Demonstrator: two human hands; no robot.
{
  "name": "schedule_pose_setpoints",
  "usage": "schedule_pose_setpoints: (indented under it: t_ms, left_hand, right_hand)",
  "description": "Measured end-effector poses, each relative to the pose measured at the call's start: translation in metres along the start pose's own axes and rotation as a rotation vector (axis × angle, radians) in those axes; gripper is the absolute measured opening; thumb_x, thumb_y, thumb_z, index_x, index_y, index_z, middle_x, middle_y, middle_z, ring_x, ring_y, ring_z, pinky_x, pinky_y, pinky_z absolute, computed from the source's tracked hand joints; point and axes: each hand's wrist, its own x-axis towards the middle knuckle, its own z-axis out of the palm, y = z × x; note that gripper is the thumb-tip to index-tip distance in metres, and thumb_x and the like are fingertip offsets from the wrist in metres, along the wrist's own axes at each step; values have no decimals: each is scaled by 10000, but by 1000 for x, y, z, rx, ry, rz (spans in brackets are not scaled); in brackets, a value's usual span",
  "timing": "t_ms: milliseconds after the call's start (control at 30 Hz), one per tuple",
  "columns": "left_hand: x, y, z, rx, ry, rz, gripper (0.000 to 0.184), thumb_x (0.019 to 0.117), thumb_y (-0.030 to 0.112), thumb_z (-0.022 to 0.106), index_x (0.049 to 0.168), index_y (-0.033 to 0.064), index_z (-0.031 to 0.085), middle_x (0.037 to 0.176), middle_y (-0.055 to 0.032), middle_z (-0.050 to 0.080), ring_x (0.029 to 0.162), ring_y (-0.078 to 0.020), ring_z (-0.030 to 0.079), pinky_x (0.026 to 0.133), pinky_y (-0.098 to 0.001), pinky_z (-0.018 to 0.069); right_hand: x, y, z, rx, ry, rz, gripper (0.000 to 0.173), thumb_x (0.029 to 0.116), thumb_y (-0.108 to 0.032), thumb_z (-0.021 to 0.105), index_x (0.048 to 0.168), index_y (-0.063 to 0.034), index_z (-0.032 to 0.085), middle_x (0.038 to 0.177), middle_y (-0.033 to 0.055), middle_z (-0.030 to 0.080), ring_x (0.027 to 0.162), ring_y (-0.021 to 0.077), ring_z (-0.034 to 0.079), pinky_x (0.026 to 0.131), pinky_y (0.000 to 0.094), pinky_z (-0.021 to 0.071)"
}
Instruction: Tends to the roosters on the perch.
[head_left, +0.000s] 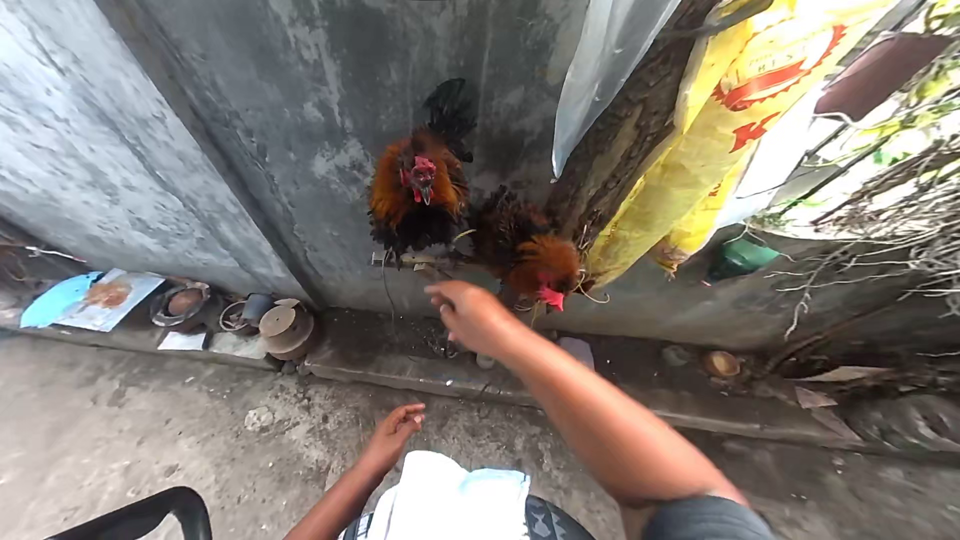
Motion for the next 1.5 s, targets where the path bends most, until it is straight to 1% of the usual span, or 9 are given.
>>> schedule_pose_setpoints:
  t_ms: [100, 267, 400, 567, 733, 867, 1267, 1400, 1500]
  left_hand:
    - [-6, -1, -4, 21, -14, -24, 410, 1066, 195, 497, 1419, -11, 532, 1339, -204, 622, 1172, -252, 651, 1003, -407, 536]
    - [-22, -18, -20, -7, 35, -53, 402, 1060, 162, 486, 1411, -28, 529, 1322, -217, 625, 1147, -265, 656, 983, -415, 537]
    - [-29, -25, -28, -20, 68, -94, 387, 1071, 154, 486, 1413, -23, 530, 1338, -219, 619, 1161, -272, 650, 984, -417, 534]
    - [-4, 1, -23, 82, 57, 41, 409, 1062, 187, 509, 1418, -12, 540, 1369, -201, 611, 1211, -258, 634, 1042, -410, 512]
    - [34, 66, 0, 181, 62, 287, 415, 1056, 169, 513, 1412, -40, 540, 1400, -205, 596, 1235, -230, 623, 1052, -363, 507]
    - [59, 99, 13, 207, 127, 414, 409, 1049, 175, 532, 1401, -33, 559, 1385, -206, 604, 1231, -229, 626, 1049, -351, 512]
    - [106, 110, 45, 227, 106, 356, 423, 1051, 179, 549, 1426, -16, 540, 1413, -233, 569, 1228, -280, 623, 1032, -399, 524]
    - [110, 126, 45, 284, 130, 316, 419, 1062, 202, 551, 1437, 14, 541, 1443, -204, 559, 1272, -268, 603, 1068, -399, 503]
    - [105, 125, 47, 279, 151, 343, 397, 1062, 182, 545, 1416, 3, 554, 1427, -199, 576, 1258, -256, 612, 1058, -385, 504]
  right_hand:
    - [23, 35, 52, -252, -121, 184, 460, 1051, -41, 441, 1500, -101, 524, 1505, 168, 543, 1314, 362, 594, 1086, 558, 486]
    - [-3, 125, 95, -367, -367, 316, 451, 1052, -84, 465, 1499, -92, 527, 1494, 220, 542, 1366, 430, 537, 1095, 642, 443]
    - [-24, 166, 78, -143, -241, 193, 387, 1013, -125, 617, 1399, -129, 652, 1539, 265, 469, 1461, 424, 416, 1194, 580, 354]
    - [-12, 123, 39, -95, 230, 177, 283, 1053, -144, 569, 1282, -37, 697, 1328, 201, 653, 1220, 328, 647, 1073, 485, 511]
    - [27, 92, -6, -503, 600, -207, 201, 983, -49, 613, 1137, -14, 738, 1194, 239, 702, 1170, 458, 644, 939, 621, 534]
    - [49, 85, -56, -751, 405, -93, 357, 950, 19, 638, 1304, -20, 668, 1475, 280, 515, 1375, 494, 473, 1082, 631, 425]
    - [-33, 114, -16, -491, 545, -438, 224, 977, -189, 670, 1149, -77, 758, 1241, 185, 692, 1207, 380, 641, 1032, 564, 521]
    - [-73, 183, 45, -125, 158, -165, 281, 976, -227, 689, 1182, -46, 752, 1206, 157, 730, 1176, 301, 682, 1059, 479, 527]
    - [-97, 246, 54, 207, 171, 168, 268, 997, -139, 656, 1195, 33, 712, 1172, 190, 720, 1043, 250, 718, 980, 409, 572]
